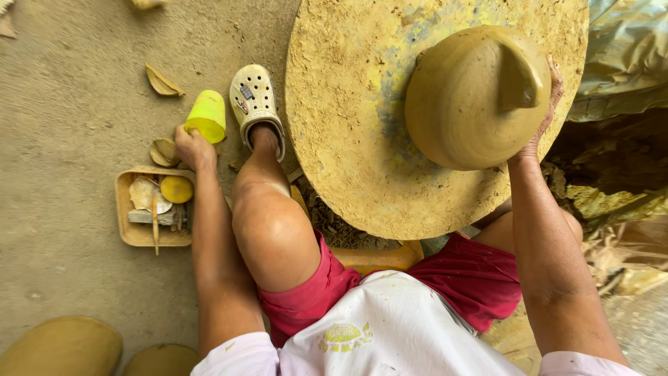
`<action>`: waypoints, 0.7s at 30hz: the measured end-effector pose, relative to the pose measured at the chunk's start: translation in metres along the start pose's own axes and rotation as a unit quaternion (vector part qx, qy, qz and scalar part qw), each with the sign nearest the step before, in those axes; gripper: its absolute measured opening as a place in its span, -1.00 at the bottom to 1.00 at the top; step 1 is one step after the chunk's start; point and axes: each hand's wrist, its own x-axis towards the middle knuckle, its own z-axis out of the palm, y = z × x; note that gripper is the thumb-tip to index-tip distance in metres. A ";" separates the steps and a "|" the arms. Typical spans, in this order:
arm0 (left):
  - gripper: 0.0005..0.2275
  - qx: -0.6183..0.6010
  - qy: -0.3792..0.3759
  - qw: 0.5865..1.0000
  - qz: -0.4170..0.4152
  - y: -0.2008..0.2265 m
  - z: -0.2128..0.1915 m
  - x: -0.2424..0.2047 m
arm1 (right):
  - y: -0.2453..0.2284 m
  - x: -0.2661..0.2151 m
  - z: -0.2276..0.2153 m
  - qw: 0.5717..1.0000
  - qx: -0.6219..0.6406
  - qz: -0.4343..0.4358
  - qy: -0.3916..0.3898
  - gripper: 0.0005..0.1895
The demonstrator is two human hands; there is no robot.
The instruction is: The person shapes clay on a pottery wheel by hand and using a sponge to smooth the surface, then uses a thin tool to carve details into the clay.
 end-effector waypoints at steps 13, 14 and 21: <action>-0.80 -0.500 -0.256 0.816 0.135 0.261 -0.242 -0.240 | -0.069 -0.050 -0.064 0.875 0.477 0.061 -0.062 -0.28; -0.82 -0.481 -0.328 0.803 0.126 0.271 -0.239 -0.263 | -0.081 -0.069 -0.080 0.857 0.510 0.048 -0.063 -0.28; -0.88 -0.213 -0.553 0.777 0.211 0.318 -0.188 -0.372 | -0.147 -0.209 -0.180 0.669 0.639 -0.107 -0.364 -0.07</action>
